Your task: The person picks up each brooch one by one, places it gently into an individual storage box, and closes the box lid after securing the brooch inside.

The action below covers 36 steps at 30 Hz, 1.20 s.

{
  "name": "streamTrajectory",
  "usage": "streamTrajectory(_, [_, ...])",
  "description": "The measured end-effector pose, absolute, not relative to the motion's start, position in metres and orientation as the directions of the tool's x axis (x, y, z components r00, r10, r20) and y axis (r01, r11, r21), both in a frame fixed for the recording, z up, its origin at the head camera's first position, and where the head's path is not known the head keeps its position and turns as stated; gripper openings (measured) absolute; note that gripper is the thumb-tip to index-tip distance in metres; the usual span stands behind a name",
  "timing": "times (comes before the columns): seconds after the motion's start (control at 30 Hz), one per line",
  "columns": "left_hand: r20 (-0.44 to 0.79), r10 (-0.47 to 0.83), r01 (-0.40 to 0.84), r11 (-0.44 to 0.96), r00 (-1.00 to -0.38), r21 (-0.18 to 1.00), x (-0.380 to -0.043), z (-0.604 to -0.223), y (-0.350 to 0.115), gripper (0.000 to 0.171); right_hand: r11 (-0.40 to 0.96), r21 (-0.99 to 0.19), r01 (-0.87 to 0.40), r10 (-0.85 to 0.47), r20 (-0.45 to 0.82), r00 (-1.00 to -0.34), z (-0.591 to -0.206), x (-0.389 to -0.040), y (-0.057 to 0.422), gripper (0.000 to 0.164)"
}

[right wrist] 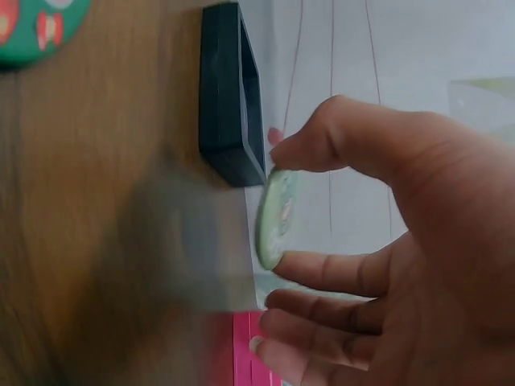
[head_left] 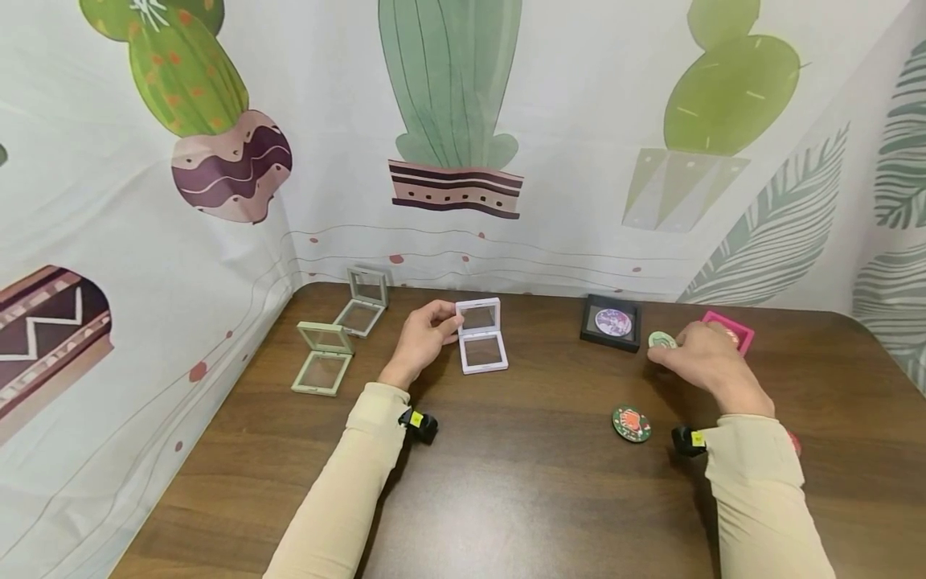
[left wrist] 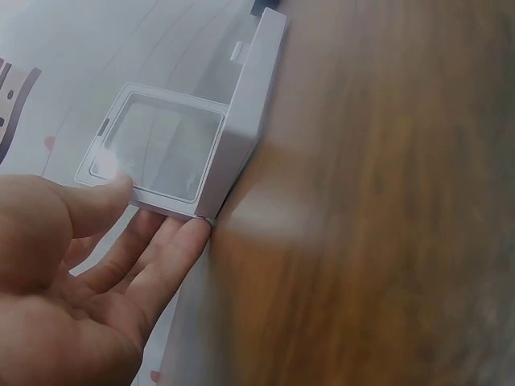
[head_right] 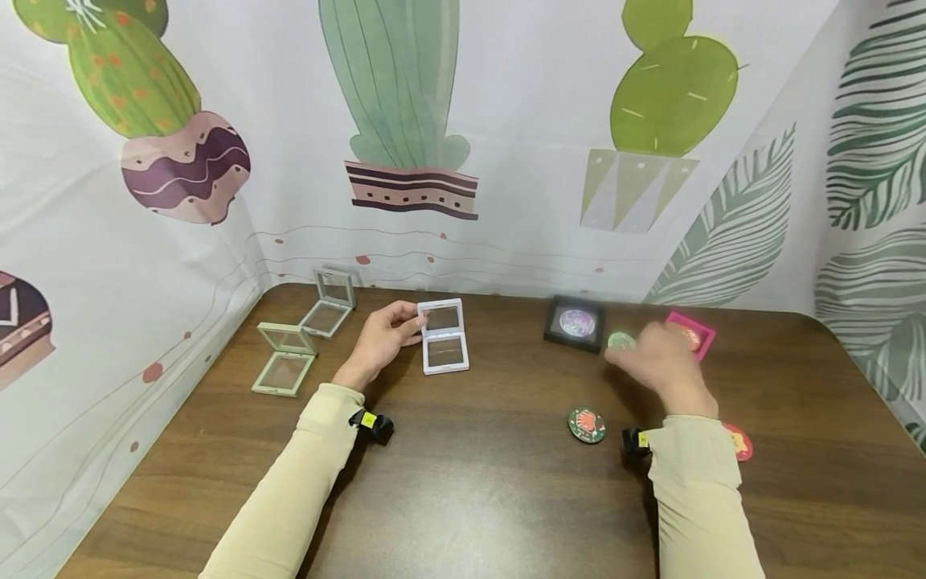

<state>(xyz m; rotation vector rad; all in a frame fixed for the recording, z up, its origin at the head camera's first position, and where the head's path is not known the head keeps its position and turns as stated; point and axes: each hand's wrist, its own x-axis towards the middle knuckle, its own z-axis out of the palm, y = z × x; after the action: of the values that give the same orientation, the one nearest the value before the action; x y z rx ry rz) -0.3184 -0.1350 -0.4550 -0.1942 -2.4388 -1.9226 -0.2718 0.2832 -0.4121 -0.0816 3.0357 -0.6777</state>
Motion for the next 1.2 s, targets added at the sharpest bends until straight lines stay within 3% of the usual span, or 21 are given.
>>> streamTrajectory(0.1, [0.097,0.085,0.115,0.228,-0.992,0.967,-0.319,-0.455,-0.134,0.026,0.892,-0.445,-0.074,-0.071,0.022,-0.997,-0.413,-0.273,0.274,0.041])
streamTrajectory(0.23, [0.096,0.090,0.115,0.233,-0.991,0.966,-0.319,-0.456,-0.134,0.026,0.878,-0.464,-0.117,-0.116,0.030,-0.993,-0.410,-0.272,0.259,0.059])
streamTrajectory(0.33, [0.097,0.092,0.116,0.233,-0.991,0.966,-0.319,-0.456,-0.134,0.024,0.875,-0.467,-0.132,-0.133,0.030,-0.991,-0.410,-0.272,0.249,0.062])
streamTrajectory(1.2, [0.100,0.100,0.120,0.229,-0.990,0.966,-0.319,-0.456,-0.133,0.021,0.856,-0.445,-0.265,-0.251,0.092,-0.964,-0.415,-0.276,0.176,0.042])
